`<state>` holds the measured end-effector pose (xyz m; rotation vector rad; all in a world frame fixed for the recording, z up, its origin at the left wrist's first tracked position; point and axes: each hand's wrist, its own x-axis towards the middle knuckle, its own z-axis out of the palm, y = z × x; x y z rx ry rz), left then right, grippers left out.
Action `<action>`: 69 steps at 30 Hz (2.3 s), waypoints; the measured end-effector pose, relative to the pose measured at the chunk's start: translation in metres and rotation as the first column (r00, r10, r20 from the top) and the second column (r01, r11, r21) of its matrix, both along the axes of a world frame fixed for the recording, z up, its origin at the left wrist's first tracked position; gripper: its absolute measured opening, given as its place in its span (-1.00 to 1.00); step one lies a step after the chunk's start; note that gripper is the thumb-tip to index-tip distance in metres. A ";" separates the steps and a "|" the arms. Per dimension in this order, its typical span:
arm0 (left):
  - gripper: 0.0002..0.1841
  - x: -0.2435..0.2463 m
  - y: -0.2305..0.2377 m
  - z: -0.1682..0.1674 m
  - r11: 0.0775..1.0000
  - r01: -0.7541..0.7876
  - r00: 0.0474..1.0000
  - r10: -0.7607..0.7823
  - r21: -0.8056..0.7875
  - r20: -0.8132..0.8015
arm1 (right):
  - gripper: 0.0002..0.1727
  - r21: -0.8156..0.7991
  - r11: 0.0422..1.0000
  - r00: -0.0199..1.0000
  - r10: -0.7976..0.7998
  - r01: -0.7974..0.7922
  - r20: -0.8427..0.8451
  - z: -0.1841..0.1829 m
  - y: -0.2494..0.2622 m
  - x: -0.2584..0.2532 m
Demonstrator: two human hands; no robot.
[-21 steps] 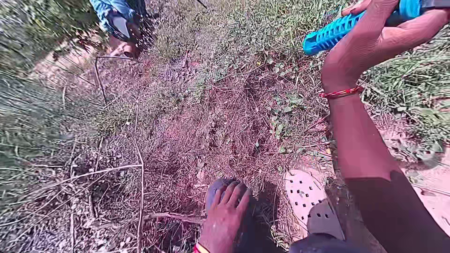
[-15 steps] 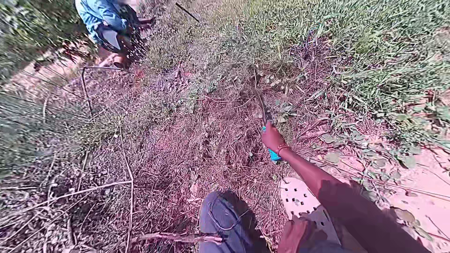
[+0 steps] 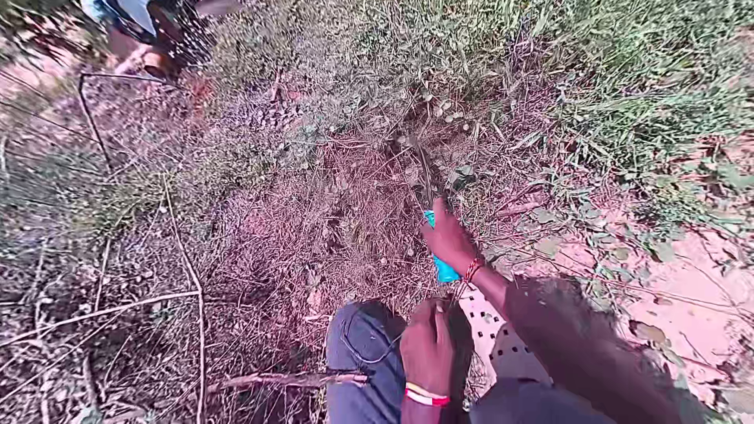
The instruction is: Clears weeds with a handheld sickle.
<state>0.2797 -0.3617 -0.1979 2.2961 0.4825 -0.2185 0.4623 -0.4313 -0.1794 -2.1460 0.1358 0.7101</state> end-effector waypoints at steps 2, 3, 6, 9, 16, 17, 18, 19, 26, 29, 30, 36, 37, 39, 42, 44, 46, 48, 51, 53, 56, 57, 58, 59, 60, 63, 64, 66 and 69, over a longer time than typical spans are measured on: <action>-0.73 0.005 0.007 0.004 0.968 -0.156 0.985 0.167 -0.198 0.040 | -0.45 0.008 1.000 1.000 0.018 -0.018 -0.003 0.009 -0.008 -0.007; -0.74 0.008 0.011 0.007 0.946 -0.195 0.974 0.218 -0.257 0.062 | -0.45 0.012 1.000 1.000 0.022 -0.022 0.005 0.014 -0.009 -0.006; -0.73 0.007 0.014 0.016 0.919 -0.201 0.965 0.245 -0.338 0.092 | -0.40 0.023 1.000 1.000 0.000 0.001 -0.009 0.027 -0.008 -0.012; -0.74 0.001 0.014 0.013 0.875 -0.239 0.959 0.280 -0.421 0.036 | -0.46 0.041 0.999 1.000 -0.014 0.015 -0.014 0.032 -0.005 -0.015; -0.57 0.065 0.017 0.010 0.578 -0.252 0.967 0.187 -0.776 -0.175 | -0.43 0.176 0.975 0.990 -0.132 0.137 -0.041 -0.012 0.006 0.022; -0.51 0.085 0.021 0.011 0.604 -0.186 0.982 0.103 -0.775 -0.156 | -0.40 0.226 0.959 0.985 -0.165 0.172 -0.051 -0.019 0.007 0.037; -0.46 0.109 0.025 0.012 0.655 -0.117 0.989 0.008 -0.746 -0.149 | -0.36 0.283 0.936 0.978 -0.198 0.209 -0.068 -0.025 0.007 0.054; -0.45 0.134 0.028 0.013 0.709 -0.069 0.983 -0.073 -0.702 -0.170 | -0.30 0.340 0.910 0.971 -0.221 0.237 -0.087 -0.034 0.006 0.069; -0.80 0.180 -0.001 -0.003 0.484 -0.455 0.890 0.243 -0.748 -0.385 | -0.27 0.159 0.980 0.992 -0.123 0.119 0.015 -0.028 0.007 0.050; -0.70 0.107 -0.015 0.013 0.574 -0.446 0.893 0.343 -0.687 -0.292 | -0.27 0.092 0.993 0.994 -0.069 0.077 -0.084 0.000 0.004 -0.005; -0.59 0.102 -0.011 0.023 0.598 -0.445 0.892 0.366 -0.667 -0.267 | -0.29 0.096 0.993 0.994 -0.063 0.071 -0.085 0.012 0.010 -0.007; -0.76 0.166 -0.009 0.024 0.613 -0.485 0.873 0.384 -0.624 -0.302 | -0.39 0.154 0.987 0.998 -0.057 0.054 0.019 -0.002 0.014 0.045; -0.73 0.174 -0.015 0.021 0.602 -0.510 0.856 0.428 -0.615 -0.291 | -0.38 0.151 0.987 0.999 -0.051 0.048 0.016 -0.004 0.014 0.054; -0.81 0.155 -0.027 0.023 0.591 -0.513 0.850 0.452 -0.622 -0.272 | -0.37 0.107 0.994 1.000 -0.003 0.003 -0.006 -0.001 0.007 0.041; -0.81 0.065 -0.035 0.028 0.571 -0.488 0.866 0.415 -0.661 -0.281 | -0.23 0.063 0.995 0.992 0.081 -0.075 -0.092 0.019 -0.008 -0.041; -0.78 0.018 -0.030 0.019 0.543 -0.475 0.873 0.389 -0.692 -0.294 | -0.18 0.091 0.993 0.987 0.089 -0.078 -0.132 0.017 -0.010 -0.086; -0.81 0.016 -0.029 0.018 0.563 -0.456 0.885 0.365 -0.689 -0.288 | -0.20 0.118 0.992 0.992 0.063 -0.050 -0.108 0.011 -0.012 -0.090; -0.62 0.032 -0.025 0.025 0.614 -0.394 0.915 0.333 -0.684 -0.228 | -0.21 0.171 0.985 0.998 -0.003 0.014 -0.066 0.014 -0.011 -0.076; -0.07 0.034 -0.023 0.038 0.663 -0.289 0.957 0.194 -0.690 -0.214 | -0.35 0.231 0.967 0.994 -0.113 0.110 -0.003 0.019 -0.022 -0.075; -0.02 0.022 -0.026 0.030 0.705 -0.210 0.974 0.094 -0.678 -0.205 | -0.40 0.241 0.956 0.980 -0.190 0.170 0.061 0.016 -0.032 -0.081; -0.24 0.001 -0.035 0.008 0.814 -0.075 0.982 -0.038 -0.575 -0.182 | -0.47 0.214 0.940 0.919 -0.313 0.264 0.240 0.017 -0.049 -0.064; -0.29 -0.004 -0.035 0.001 0.839 -0.002 0.977 -0.116 -0.545 -0.181 | -0.48 0.225 0.929 0.884 -0.355 0.295 0.304 0.019 -0.054 -0.051; -0.36 -0.007 -0.034 -0.005 0.850 0.082 0.961 -0.206 -0.521 -0.184 | -0.50 0.258 0.911 0.844 -0.400 0.322 0.357 0.019 -0.060 -0.035; -0.40 -0.010 -0.033 -0.011 0.852 0.169 0.938 -0.293 -0.495 -0.184 | -0.51 0.290 0.892 0.807 -0.441 0.346 0.394 0.016 -0.065 -0.016; -0.42 -0.010 -0.031 -0.015 0.846 0.238 0.905 -0.372 -0.477 -0.209 | -0.48 0.297 0.880 0.782 -0.469 0.372 0.410 0.012 -0.069 0.005; -0.43 -0.002 -0.026 -0.016 0.828 0.332 0.834 -0.482 -0.453 -0.270 | -0.25 0.098 0.901 0.835 -0.429 0.422 0.344 -0.007 -0.083 0.081; -0.43 0.003 -0.025 -0.014 0.829 0.351 0.814 -0.500 -0.436 -0.295 | -0.25 -0.016 0.926 0.888 -0.356 0.376 0.292 -0.023 -0.088 0.097; -0.45 0.011 -0.023 -0.008 0.830 0.393 0.774 -0.531 -0.397 -0.345 | -0.30 -0.189 0.952 0.957 -0.202 0.242 0.210 -0.058 -0.092 0.101; -0.47 0.013 -0.017 -0.006 0.822 0.409 0.752 -0.549 -0.396 -0.364 | -0.34 -0.211 0.948 0.955 -0.191 0.240 0.228 -0.089 -0.095 0.066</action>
